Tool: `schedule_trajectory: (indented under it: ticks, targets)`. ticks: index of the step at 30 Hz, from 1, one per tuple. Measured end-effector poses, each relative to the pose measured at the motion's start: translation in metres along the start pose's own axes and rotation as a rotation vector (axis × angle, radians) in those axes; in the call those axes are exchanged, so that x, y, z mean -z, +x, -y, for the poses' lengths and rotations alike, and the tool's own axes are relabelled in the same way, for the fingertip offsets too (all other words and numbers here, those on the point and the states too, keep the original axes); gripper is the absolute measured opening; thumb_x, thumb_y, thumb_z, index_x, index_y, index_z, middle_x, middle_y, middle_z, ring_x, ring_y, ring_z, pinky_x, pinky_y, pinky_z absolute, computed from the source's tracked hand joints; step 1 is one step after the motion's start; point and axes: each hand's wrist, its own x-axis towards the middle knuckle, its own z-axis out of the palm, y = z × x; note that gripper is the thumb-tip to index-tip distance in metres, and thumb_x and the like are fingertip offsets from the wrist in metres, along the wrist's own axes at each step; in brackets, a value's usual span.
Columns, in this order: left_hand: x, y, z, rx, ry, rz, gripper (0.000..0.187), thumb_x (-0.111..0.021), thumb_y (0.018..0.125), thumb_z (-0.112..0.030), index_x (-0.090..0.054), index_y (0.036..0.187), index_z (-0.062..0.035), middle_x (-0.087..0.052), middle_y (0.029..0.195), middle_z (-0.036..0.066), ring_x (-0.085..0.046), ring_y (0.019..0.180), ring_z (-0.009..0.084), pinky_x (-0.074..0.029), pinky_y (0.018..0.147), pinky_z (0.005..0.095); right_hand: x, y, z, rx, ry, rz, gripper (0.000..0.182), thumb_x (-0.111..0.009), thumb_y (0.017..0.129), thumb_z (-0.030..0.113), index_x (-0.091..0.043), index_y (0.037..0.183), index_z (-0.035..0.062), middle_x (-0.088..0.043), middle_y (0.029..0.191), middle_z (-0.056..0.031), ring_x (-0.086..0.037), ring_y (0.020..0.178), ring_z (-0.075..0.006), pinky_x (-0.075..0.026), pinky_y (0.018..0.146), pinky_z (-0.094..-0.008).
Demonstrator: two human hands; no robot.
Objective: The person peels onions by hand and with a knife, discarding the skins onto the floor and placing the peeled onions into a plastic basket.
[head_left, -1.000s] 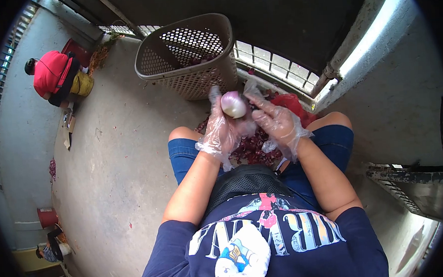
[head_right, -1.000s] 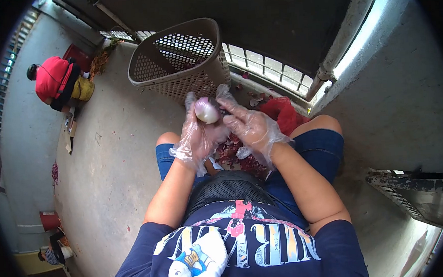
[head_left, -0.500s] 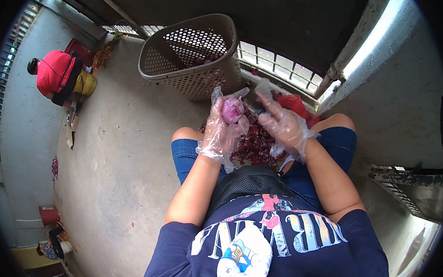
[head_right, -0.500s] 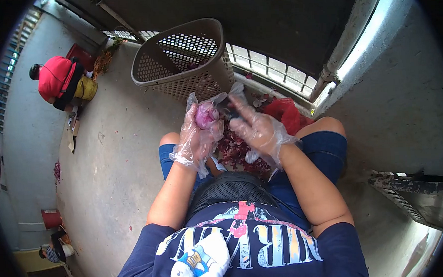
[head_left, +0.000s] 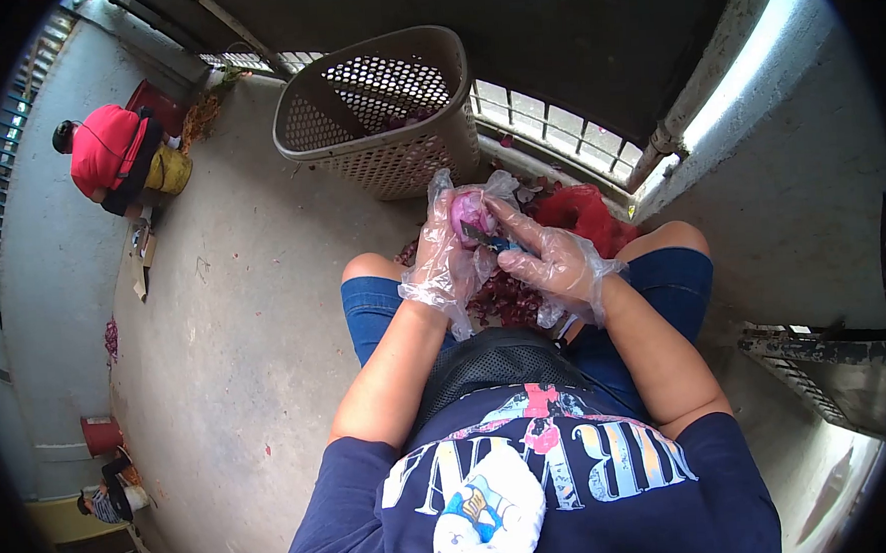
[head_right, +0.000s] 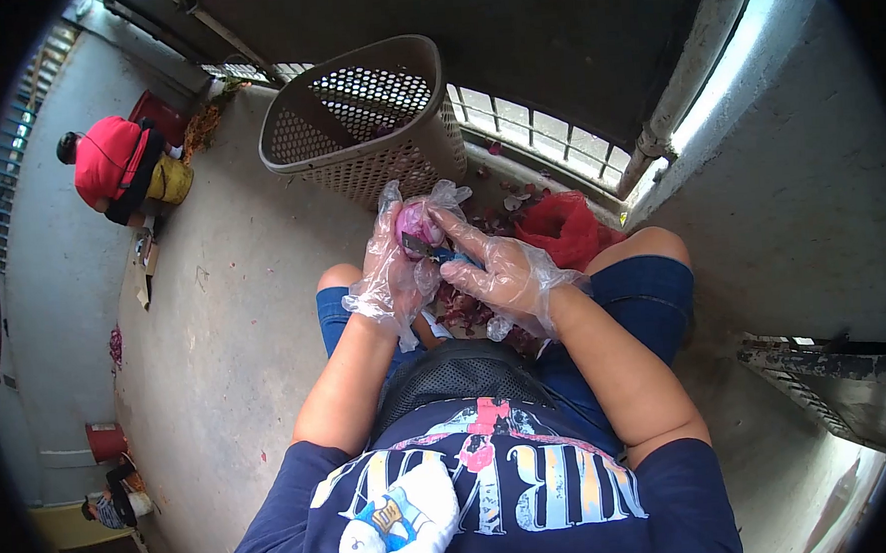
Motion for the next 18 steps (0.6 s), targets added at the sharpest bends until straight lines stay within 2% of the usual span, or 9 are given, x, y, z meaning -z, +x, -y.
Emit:
schedule_trajectory:
  ticks: [1, 3, 7, 10, 12, 14, 18]
  targets:
    - [-0.003, -0.002, 0.000, -0.025, 0.040, -0.023, 0.035, -0.040, 0.094, -0.036, -0.058, 0.102, -0.0076, -0.062, 0.091, 0.008, -0.060, 0.085, 0.0195, -0.050, 0.077, 0.0347, 0.000, 0.000, 0.001, 0.001, -0.001, -0.001, 0.070, -0.052, 0.088, 0.040, -0.021, 0.143, 0.0092, -0.034, 0.142, -0.0143, -0.032, 0.132, -0.0236, -0.022, 0.107, -0.0312]
    - [-0.004, -0.002, 0.004, -0.048, 0.080, -0.046, 0.035, -0.040, 0.094, -0.036, -0.057, 0.103, -0.0076, -0.062, 0.091, 0.008, -0.060, 0.085, 0.0195, -0.050, 0.077, 0.0345, -0.001, -0.001, 0.001, 0.011, -0.059, -0.009, 0.068, -0.050, 0.088, 0.039, -0.020, 0.144, 0.0142, -0.032, 0.142, -0.0181, -0.036, 0.129, -0.0287, -0.028, 0.104, -0.0320]
    - [0.002, 0.000, 0.013, -0.068, 0.008, 0.015, 0.035, -0.040, 0.094, -0.036, -0.055, 0.104, -0.0069, -0.061, 0.095, 0.008, -0.059, 0.088, 0.0205, -0.049, 0.079, 0.0349, -0.006, 0.001, -0.003, 0.056, -0.006, -0.035, 0.068, -0.050, 0.087, 0.041, -0.020, 0.144, 0.0154, -0.036, 0.140, -0.0184, -0.039, 0.127, -0.0312, -0.031, 0.103, -0.0334]
    - [0.008, 0.003, 0.016, -0.082, 0.005, 0.036, 0.034, -0.040, 0.094, -0.036, -0.055, 0.104, -0.0068, -0.061, 0.095, 0.008, -0.059, 0.088, 0.0208, -0.049, 0.081, 0.0349, -0.005, 0.000, -0.004, -0.048, -0.163, -0.020, 0.068, -0.049, 0.086, 0.043, -0.022, 0.143, 0.0189, -0.041, 0.136, -0.0198, -0.044, 0.121, -0.0358, -0.035, 0.099, -0.0357]
    - [0.014, 0.007, 0.021, -0.097, 0.009, 0.044, 0.033, -0.040, 0.094, -0.035, -0.055, 0.104, -0.0068, -0.061, 0.095, 0.008, -0.059, 0.088, 0.0207, -0.048, 0.081, 0.0348, -0.008, 0.001, -0.002, -0.047, -0.265, -0.085, 0.066, -0.049, 0.086, 0.045, -0.023, 0.142, 0.0224, -0.049, 0.125, -0.0229, -0.050, 0.112, -0.0401, -0.040, 0.093, -0.0390]
    - [0.019, 0.010, 0.026, -0.198, 0.040, 0.075, 0.039, -0.037, 0.096, -0.038, -0.051, 0.108, -0.0035, -0.059, 0.102, 0.011, -0.058, 0.091, 0.0202, -0.047, 0.085, 0.0343, -0.012, 0.004, -0.017, -0.043, -0.242, -0.096, 0.066, -0.049, 0.086, 0.045, -0.023, 0.142, 0.0234, -0.052, 0.120, -0.0240, -0.051, 0.109, -0.0407, -0.041, 0.091, -0.0401]
    - [0.024, 0.017, 0.033, -0.281, -0.003, 0.104, 0.042, -0.037, 0.095, -0.041, -0.051, 0.108, -0.0032, -0.059, 0.099, 0.011, -0.058, 0.090, 0.0201, -0.047, 0.084, 0.0340, -0.016, 0.005, -0.018, -0.004, -0.195, -0.148, 0.065, -0.049, 0.086, 0.045, -0.024, 0.142, 0.0246, -0.057, 0.109, -0.0257, -0.055, 0.102, -0.0415, -0.043, 0.086, -0.0424]
